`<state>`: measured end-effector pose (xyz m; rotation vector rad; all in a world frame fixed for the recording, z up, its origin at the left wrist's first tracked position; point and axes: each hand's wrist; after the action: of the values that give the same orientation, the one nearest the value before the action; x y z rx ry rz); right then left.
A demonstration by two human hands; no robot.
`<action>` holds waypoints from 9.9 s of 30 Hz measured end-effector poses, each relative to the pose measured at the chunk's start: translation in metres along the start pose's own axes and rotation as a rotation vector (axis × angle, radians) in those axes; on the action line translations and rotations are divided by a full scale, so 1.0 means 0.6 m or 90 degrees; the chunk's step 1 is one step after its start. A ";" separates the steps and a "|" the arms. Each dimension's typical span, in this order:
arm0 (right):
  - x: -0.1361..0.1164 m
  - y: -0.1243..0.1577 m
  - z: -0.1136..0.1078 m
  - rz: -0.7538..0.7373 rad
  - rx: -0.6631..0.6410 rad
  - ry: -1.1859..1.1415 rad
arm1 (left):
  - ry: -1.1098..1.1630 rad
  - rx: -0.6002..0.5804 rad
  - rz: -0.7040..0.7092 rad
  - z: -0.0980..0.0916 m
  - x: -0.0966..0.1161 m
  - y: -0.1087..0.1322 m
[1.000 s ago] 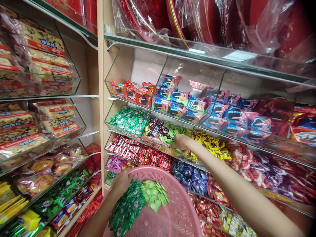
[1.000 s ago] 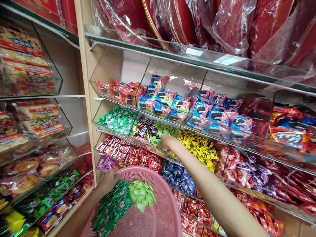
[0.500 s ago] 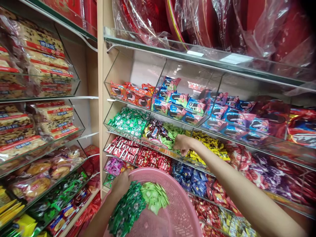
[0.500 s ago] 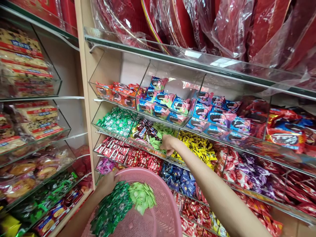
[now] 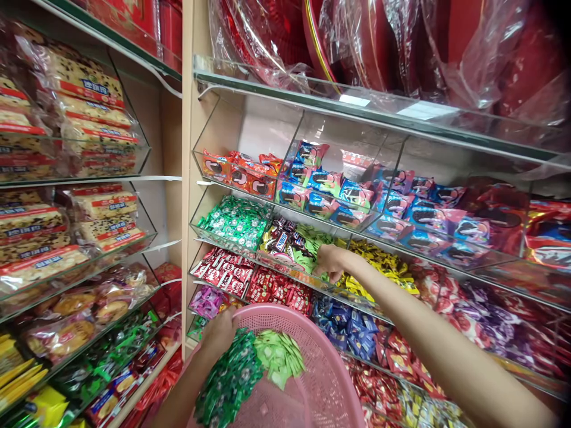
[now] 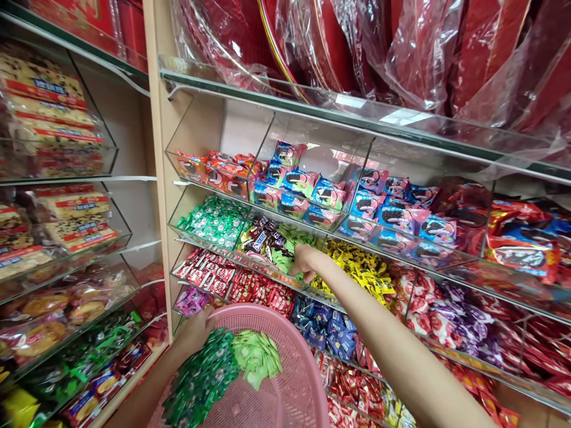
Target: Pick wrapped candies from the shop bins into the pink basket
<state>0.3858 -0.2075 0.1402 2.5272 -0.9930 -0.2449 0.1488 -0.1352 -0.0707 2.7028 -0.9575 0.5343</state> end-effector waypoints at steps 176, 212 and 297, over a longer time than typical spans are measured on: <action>0.035 -0.031 0.049 -0.262 0.381 0.075 | 0.002 -0.010 -0.024 0.011 -0.016 -0.012; 0.025 -0.049 0.053 -0.306 0.334 -0.070 | 0.003 -0.009 -0.030 0.010 -0.013 -0.002; 0.028 -0.012 0.060 -0.354 0.404 0.233 | 0.004 -0.006 -0.038 0.015 -0.021 -0.003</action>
<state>0.3913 -0.2255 0.1045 3.2125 -0.2153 0.4398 0.1436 -0.1297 -0.0844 2.7095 -0.8725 0.5251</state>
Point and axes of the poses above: each hand's wrist, its own y-axis away from the middle knuckle, its own z-axis out of the palm, x = y × z, and after that the axes turned 5 degrees about z, right-handed
